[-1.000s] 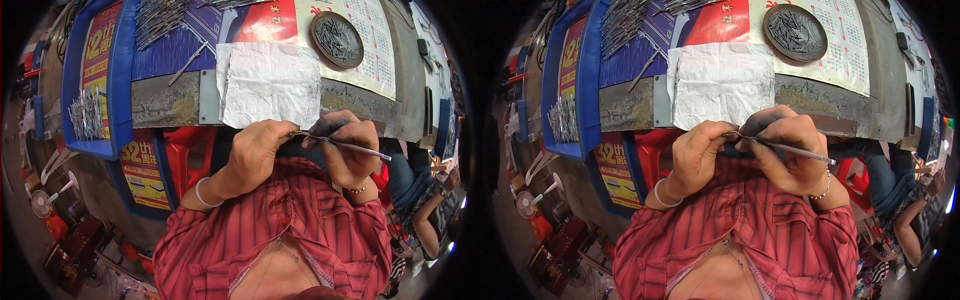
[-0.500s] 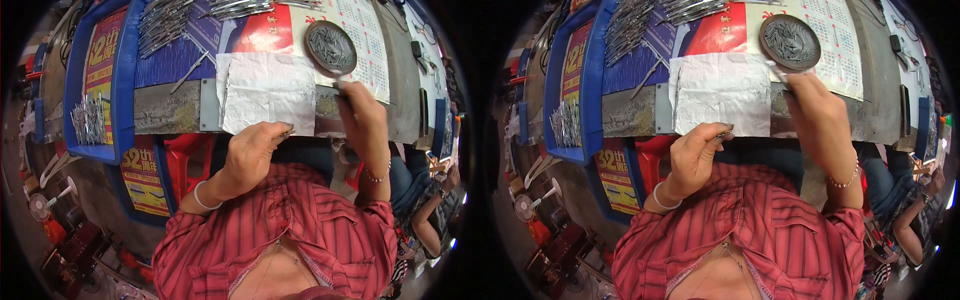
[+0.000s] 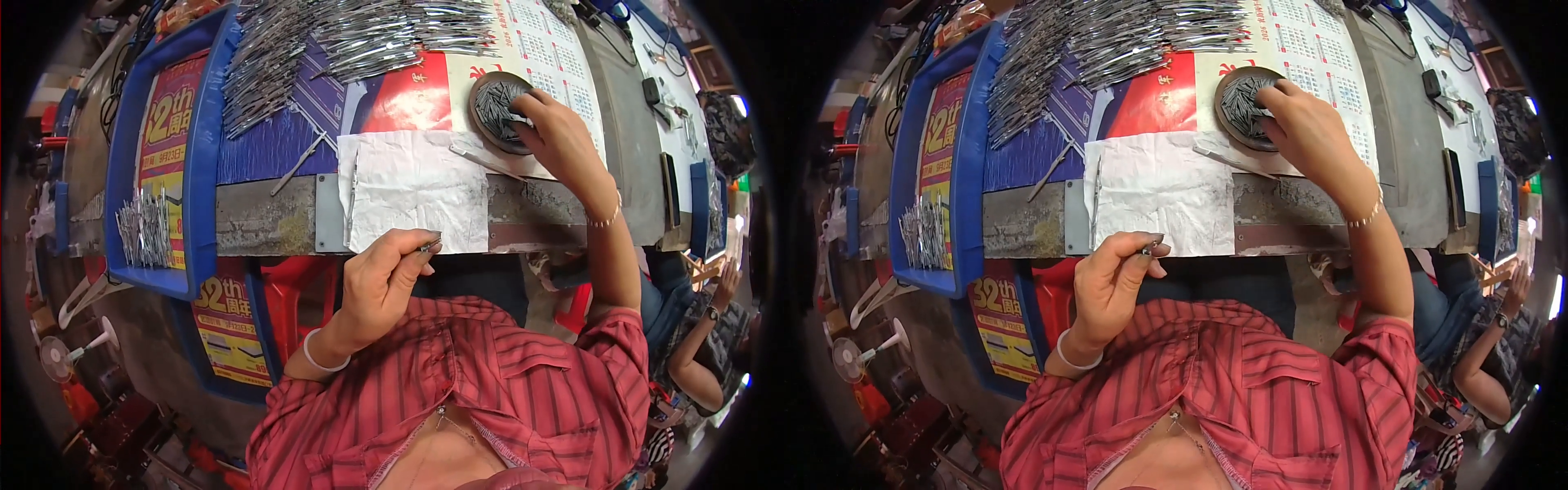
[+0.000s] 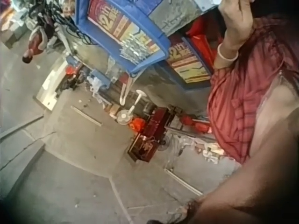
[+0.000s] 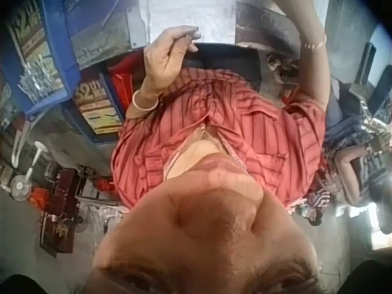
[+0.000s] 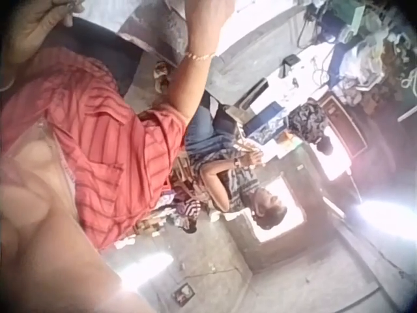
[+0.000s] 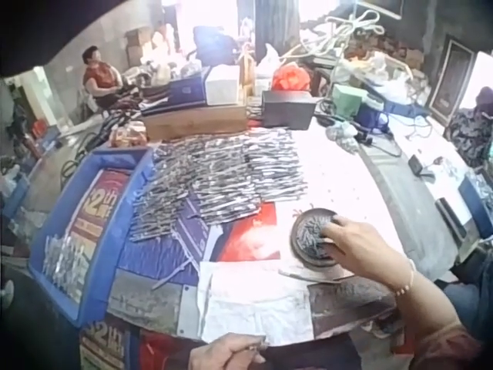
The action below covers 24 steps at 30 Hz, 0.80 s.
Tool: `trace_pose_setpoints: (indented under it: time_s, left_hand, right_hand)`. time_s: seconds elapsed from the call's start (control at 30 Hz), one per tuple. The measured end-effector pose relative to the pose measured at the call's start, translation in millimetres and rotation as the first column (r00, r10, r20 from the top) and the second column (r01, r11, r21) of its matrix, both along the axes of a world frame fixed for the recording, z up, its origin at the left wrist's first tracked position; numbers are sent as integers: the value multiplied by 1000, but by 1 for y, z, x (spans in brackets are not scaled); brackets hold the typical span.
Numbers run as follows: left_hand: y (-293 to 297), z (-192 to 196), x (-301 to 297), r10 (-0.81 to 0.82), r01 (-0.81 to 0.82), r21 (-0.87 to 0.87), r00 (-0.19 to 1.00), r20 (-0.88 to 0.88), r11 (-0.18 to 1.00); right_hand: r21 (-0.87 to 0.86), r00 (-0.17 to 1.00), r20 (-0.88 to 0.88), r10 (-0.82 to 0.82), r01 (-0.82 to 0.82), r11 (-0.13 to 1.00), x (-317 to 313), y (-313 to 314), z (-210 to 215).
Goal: Assembling small metal pins or components into sets at a workbench.
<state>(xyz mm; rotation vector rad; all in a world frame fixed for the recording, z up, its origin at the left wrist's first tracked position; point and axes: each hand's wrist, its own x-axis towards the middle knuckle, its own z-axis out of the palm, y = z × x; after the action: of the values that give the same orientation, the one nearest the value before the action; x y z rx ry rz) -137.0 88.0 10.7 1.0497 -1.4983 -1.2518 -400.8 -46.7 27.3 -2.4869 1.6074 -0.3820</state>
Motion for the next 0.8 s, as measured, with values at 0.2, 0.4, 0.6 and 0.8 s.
trace_pose_setpoints:
  time_s: [0.2,0.4,0.6,0.8]
  left_hand:
    - [-2,-3,-2,13,-14,-24,999,-53,1000]
    - [-2,-3,-3,6,-6,-2,998,-65,1000]
    - [-3,-4,-4,-1,2,31,999,-44,1000]
    - [-4,-6,-9,-34,34,1,999,-4,999]
  right_hand:
    - [121,974,-185,133,-111,986,-6,-32,-15]
    - [111,957,-202,207,-188,976,-12,-35,-13]
    - [164,882,470,18,-107,981,-9,-7,10]
    - [552,450,805,-386,-330,766,35,81,25]
